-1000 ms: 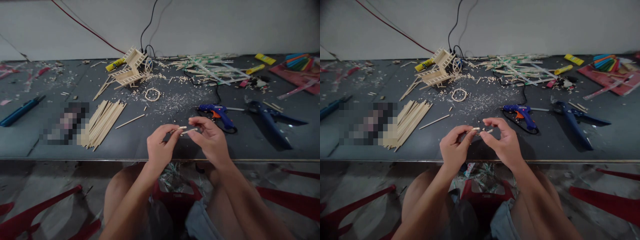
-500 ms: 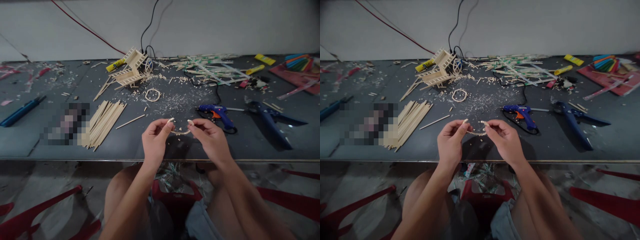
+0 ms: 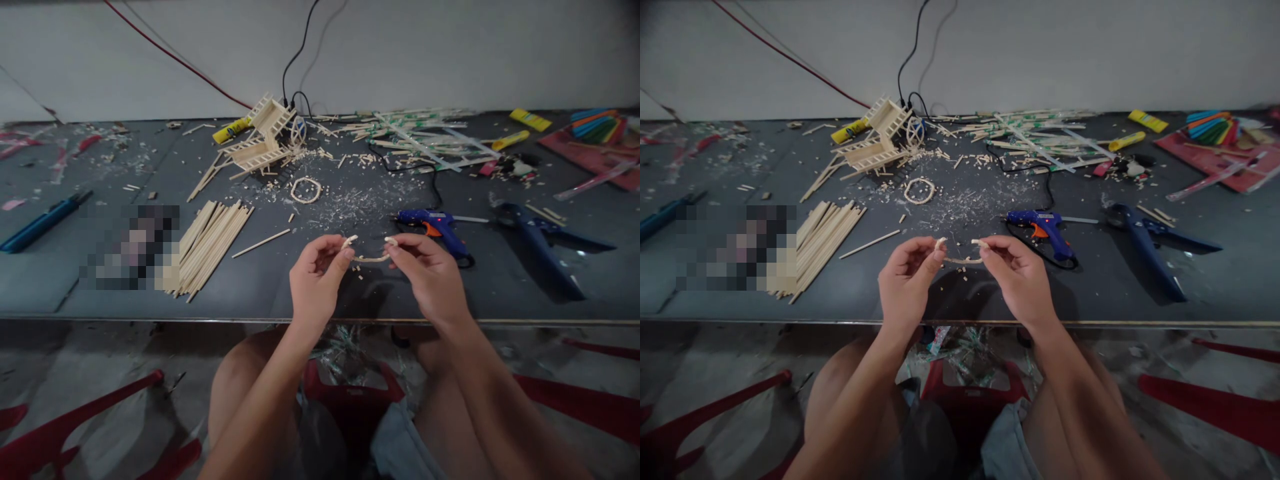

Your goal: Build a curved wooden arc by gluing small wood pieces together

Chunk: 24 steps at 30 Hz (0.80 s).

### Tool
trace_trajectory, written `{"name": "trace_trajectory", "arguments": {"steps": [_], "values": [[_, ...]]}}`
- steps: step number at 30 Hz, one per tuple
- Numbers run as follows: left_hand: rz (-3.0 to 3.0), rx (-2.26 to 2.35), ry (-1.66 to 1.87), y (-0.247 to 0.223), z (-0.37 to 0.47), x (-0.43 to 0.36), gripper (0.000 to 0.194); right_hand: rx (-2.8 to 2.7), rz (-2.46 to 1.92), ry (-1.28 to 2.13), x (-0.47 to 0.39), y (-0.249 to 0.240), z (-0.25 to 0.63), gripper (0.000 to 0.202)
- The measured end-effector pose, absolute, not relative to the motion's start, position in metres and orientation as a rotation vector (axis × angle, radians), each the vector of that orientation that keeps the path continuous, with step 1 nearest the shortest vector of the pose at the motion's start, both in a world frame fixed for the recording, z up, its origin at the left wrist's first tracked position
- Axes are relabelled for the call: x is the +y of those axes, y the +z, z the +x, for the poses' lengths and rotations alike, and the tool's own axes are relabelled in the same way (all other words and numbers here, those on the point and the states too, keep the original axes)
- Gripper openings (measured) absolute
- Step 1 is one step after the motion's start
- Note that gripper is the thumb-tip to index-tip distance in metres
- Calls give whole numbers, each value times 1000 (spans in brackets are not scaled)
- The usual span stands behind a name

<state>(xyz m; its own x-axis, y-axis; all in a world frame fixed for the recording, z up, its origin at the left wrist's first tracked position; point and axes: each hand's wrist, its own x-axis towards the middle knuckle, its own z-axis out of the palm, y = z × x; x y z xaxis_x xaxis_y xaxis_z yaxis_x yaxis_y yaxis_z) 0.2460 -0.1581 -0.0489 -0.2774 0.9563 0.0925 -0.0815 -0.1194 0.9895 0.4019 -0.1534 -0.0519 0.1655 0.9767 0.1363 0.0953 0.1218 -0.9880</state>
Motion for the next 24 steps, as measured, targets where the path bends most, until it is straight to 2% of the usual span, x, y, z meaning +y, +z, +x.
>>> {"name": "trace_trajectory", "arguments": {"steps": [13,19,24], "values": [[1015,1244,1670,-49,240,-154,14,-1123,-1258,938,-147,-62,409,16],[1153,1223,1566,-51,245,-157,23,-1161,-1241,1022,-152,-53,403,12],[1182,1308,1561,-50,246,-159,19,-1162,-1241,1034,-154,-48,399,11]]}}
